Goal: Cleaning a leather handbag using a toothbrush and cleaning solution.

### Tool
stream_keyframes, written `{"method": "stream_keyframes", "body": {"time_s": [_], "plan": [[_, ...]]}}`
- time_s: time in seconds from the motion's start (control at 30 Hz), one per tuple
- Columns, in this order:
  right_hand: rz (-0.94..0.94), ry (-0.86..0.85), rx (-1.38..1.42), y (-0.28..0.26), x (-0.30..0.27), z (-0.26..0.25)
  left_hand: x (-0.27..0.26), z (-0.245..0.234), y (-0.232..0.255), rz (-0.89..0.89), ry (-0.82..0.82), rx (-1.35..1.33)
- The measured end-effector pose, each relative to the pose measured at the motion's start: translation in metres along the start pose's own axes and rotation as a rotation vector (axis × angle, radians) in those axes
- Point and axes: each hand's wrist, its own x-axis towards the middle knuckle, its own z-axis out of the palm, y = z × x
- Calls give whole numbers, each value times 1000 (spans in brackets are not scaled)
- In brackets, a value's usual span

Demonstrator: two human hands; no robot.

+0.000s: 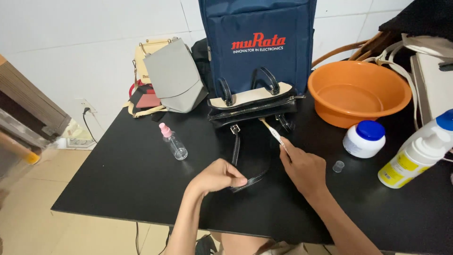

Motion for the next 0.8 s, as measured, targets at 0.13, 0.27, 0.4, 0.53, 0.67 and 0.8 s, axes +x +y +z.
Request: {"method": "stream_keyframes", "body": {"time_s": [0.13,0.27,0.4,0.53,0.67,0.8], "plan": [[-38,46,-41,-2,-4,-6,1,3,-22,47,48,-69],[-65,75,-143,8,-11,-12,-7,-7,-9,53,326,164],[-113,122,-337,22,-4,-9,-22,-17,21,32,560,278],[-89,152,-321,25,27,15,-20,-13,34,190,636,250],[-92,142,-248,15,69,27,12,-15,26,255,667,309],[-87,91,-195,21,89,56,58,-22,11,246,671,384]]}}
